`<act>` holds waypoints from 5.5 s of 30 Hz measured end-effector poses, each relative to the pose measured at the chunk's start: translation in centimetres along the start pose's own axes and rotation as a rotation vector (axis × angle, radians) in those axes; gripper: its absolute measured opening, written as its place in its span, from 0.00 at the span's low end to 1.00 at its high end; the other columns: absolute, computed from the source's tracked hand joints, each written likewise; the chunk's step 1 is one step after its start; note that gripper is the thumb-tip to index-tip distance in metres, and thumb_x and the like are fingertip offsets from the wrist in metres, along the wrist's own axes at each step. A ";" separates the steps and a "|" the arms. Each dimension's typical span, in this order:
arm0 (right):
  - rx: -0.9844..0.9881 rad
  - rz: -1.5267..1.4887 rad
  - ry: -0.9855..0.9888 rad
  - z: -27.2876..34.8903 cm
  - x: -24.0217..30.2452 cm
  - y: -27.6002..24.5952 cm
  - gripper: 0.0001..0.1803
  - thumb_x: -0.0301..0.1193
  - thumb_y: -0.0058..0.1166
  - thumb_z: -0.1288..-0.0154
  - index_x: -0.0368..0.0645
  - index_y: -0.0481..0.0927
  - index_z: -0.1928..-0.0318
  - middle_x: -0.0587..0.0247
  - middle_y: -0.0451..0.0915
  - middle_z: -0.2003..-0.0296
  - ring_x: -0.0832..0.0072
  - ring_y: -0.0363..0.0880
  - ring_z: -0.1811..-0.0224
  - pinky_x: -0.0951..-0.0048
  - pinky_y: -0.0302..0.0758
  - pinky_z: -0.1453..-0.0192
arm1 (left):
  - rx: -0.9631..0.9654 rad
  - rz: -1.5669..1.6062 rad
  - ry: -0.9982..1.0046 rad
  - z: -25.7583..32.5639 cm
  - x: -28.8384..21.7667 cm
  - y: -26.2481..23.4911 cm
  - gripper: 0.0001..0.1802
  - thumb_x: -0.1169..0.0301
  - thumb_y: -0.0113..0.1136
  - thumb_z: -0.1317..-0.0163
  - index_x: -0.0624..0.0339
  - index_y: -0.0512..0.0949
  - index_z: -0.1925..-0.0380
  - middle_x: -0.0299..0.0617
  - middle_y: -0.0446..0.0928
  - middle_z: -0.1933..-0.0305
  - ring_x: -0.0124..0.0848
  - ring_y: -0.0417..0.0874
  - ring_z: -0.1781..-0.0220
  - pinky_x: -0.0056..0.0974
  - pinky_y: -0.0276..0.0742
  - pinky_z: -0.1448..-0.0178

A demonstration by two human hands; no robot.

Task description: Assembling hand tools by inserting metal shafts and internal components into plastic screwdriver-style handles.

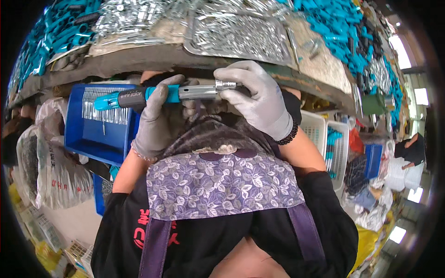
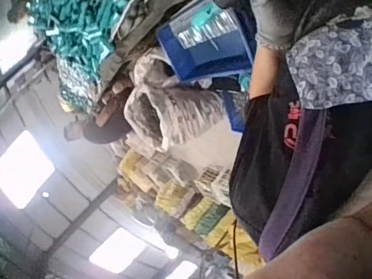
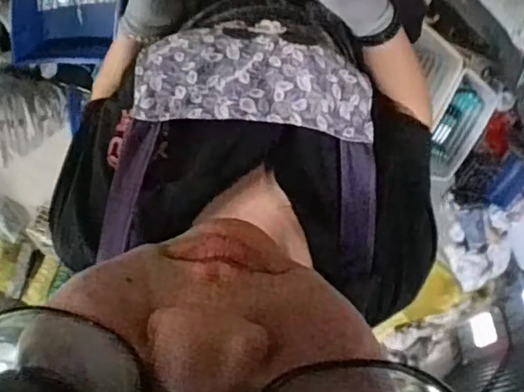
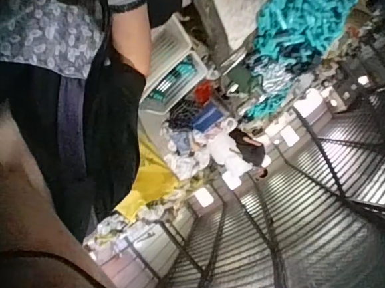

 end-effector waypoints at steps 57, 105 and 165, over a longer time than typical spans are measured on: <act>0.007 -0.544 0.481 7.0 -8.4 1.8 0.21 0.30 0.58 0.28 0.36 0.74 0.39 0.65 0.82 0.59 0.79 0.82 0.58 0.77 0.78 0.52 | -0.028 -0.289 -0.019 -0.8 4.8 3.6 0.22 0.70 0.56 0.32 0.64 0.70 0.40 0.47 0.79 0.51 0.33 0.78 0.53 0.41 0.75 0.43; 0.007 -0.741 0.455 6.5 -8.1 3.3 0.14 0.34 0.55 0.25 0.42 0.73 0.46 0.65 0.79 0.65 0.74 0.77 0.71 0.72 0.73 0.68 | 0.033 -0.565 0.067 -0.6 3.2 3.7 0.13 0.68 0.57 0.31 0.63 0.74 0.51 0.42 0.81 0.62 0.29 0.82 0.60 0.37 0.80 0.50; -0.041 -0.076 0.119 6.2 -5.0 0.9 0.15 0.37 0.56 0.26 0.36 0.80 0.53 0.57 0.83 0.65 0.65 0.82 0.62 0.66 0.78 0.54 | 0.061 -0.449 0.048 0.9 5.3 1.1 0.16 0.70 0.61 0.31 0.62 0.74 0.47 0.43 0.82 0.52 0.28 0.83 0.53 0.38 0.80 0.46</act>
Point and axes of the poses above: each hand's wrist, its own z-axis away from the middle knuckle, its own y-axis out of the palm, x = y × z, the point moved 10 cm from there along -z, towards the middle knuckle
